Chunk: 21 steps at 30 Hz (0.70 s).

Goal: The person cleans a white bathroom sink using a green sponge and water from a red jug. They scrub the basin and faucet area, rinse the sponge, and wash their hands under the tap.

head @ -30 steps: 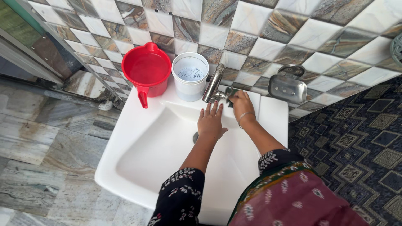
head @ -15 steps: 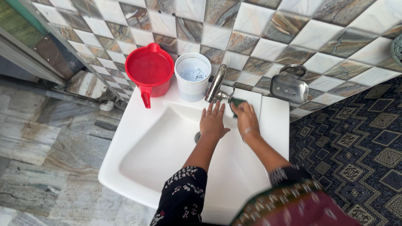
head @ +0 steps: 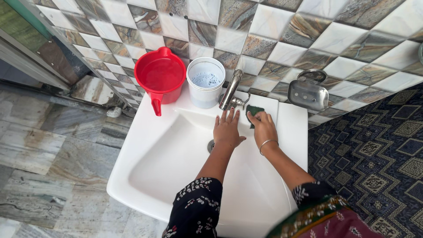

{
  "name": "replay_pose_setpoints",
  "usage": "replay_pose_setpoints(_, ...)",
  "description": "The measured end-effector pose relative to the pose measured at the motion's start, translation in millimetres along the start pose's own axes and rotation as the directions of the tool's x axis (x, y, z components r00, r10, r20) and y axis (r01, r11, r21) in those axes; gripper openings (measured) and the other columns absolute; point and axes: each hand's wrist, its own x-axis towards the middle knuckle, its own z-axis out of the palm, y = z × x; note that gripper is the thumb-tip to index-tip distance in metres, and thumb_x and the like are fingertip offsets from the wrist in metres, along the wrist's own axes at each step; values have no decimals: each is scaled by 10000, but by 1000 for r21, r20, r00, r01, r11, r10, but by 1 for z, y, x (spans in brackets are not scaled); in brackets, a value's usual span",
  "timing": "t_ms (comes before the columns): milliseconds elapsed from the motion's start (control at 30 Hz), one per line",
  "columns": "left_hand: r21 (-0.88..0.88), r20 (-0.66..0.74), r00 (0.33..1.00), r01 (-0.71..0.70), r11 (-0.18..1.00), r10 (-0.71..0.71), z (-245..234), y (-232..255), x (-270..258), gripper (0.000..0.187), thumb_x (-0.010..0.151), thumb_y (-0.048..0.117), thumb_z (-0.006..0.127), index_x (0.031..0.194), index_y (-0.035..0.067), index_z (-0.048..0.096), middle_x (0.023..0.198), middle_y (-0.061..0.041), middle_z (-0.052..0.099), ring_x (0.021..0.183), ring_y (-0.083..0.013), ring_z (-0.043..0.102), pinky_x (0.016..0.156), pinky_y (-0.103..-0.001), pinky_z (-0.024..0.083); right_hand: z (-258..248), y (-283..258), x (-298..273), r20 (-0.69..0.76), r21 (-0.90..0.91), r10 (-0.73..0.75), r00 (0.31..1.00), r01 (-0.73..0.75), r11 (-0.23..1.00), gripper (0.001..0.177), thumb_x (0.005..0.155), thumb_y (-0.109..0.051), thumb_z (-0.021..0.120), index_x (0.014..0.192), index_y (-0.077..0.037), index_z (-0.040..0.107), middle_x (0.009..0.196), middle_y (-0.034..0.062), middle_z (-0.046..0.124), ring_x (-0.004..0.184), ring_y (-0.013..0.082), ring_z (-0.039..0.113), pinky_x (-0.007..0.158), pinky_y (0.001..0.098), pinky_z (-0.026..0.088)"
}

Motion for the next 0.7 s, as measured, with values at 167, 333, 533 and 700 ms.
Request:
replay_pose_setpoints(167,-9,13,1000,-4,1000,5,-3,0,-1,1137,791,618,779,1634,253,109,1715,40,98,1583,-201,76,1272,-419,126,4,-19,-5,-14,18,49,999,-49,999,495,846,68,631,1267,-171,736,1047,74,607,998,276,574,888,392,522)
replay_pose_setpoints(333,17,-22,1000,-10,1000,11,4,1,-1,1086,828,480,788,1636,221,111,1716,11,106,1572,-211,102,1269,-418,122,7,-21,-5,-13,30,-24,1000,25,999,492,841,90,617,1268,-126,734,1061,70,612,989,273,571,886,385,526)
replay_pose_setpoints(533,10,-38,999,-15,1000,15,12,-1,8,922,898,264,665,1629,134,118,1714,-10,122,1572,-218,111,1265,-422,127,15,-25,7,-25,60,-76,997,77,995,461,825,74,624,1223,-127,742,1101,43,624,1032,265,570,946,390,504)
replay_pose_setpoints(700,-94,-102,995,-24,995,14,22,-5,14,846,910,199,589,1628,129,146,1695,-9,209,1569,-214,162,1270,-423,143,41,-26,27,-36,-51,-6,999,4,999,425,895,-18,628,1298,-128,709,1103,57,601,1045,269,551,927,377,488)
